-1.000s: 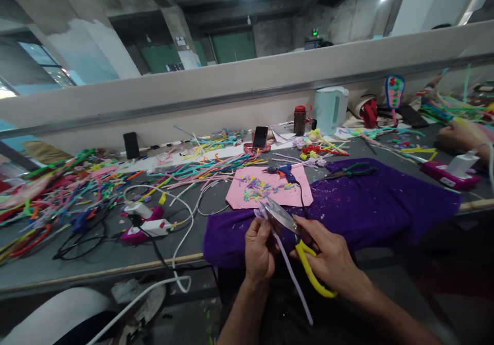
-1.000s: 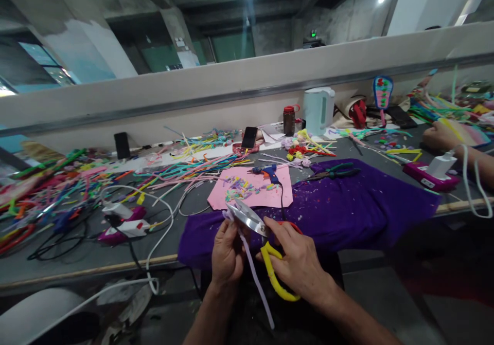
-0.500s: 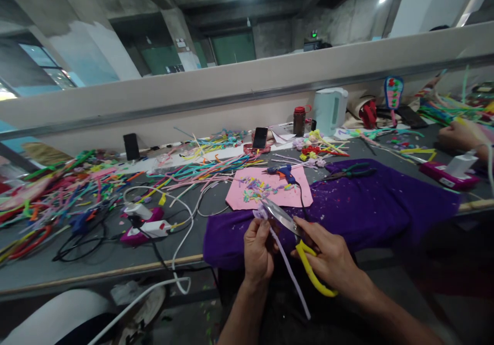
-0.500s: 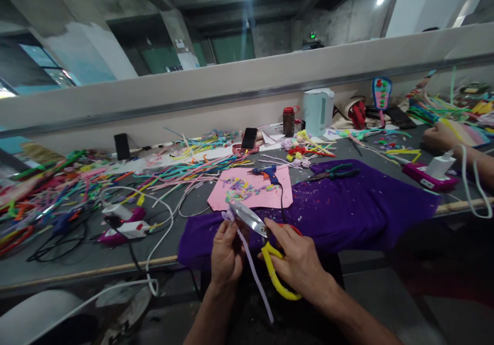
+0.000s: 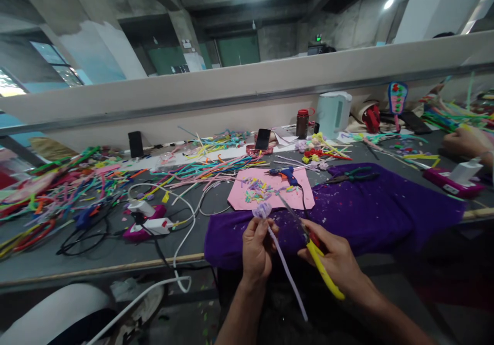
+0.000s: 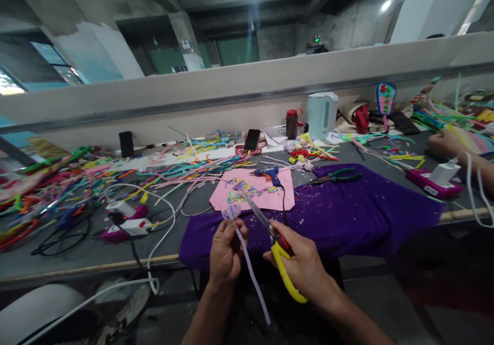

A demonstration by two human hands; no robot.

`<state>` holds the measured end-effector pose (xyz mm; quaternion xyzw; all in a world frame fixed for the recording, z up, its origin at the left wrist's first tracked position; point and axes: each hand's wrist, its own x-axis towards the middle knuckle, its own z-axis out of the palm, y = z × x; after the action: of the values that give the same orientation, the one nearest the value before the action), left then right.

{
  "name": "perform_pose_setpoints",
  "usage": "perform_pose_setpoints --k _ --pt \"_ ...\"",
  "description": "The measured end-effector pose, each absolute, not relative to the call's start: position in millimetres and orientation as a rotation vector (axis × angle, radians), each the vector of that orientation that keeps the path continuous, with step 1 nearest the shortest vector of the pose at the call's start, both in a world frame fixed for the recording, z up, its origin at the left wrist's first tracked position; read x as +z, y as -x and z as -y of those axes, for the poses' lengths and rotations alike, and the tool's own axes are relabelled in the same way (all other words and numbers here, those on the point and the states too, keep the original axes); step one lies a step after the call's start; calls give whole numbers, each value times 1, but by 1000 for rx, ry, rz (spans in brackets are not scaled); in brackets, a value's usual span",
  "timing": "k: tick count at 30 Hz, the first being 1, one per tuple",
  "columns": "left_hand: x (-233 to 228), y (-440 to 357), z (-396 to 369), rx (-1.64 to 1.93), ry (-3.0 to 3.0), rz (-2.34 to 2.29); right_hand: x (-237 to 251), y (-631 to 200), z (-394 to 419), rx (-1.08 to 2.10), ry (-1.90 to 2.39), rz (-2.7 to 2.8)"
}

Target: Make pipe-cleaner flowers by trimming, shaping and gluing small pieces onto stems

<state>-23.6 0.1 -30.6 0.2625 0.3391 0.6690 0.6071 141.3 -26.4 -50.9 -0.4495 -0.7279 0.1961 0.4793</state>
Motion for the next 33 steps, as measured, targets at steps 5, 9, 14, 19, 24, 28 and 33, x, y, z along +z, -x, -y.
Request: perform_pose_setpoints --k 5,9,14,19,24,28,33 --pt "-30 27 -2 1532 -587 -776 -41 -146 30 666 1151 1737" --pt "-27 30 -3 1522 -616 -849 -39 -146 32 716 1138 1762" --pt "-19 32 -8 1583 -634 -836 -41 -146 31 702 1167 1785" --pt "-10 30 -13 1554 -634 -755 -40 -146 32 685 1193 1806" --pt "-3 29 -18 1518 -665 -734 -37 -145 32 614 1209 1825" --pt "0 27 -19 1521 -662 -765 -33 -141 30 525 1200 1845" --pt "-3 23 -17 1494 -642 -805 -31 -135 29 388 1191 1893"
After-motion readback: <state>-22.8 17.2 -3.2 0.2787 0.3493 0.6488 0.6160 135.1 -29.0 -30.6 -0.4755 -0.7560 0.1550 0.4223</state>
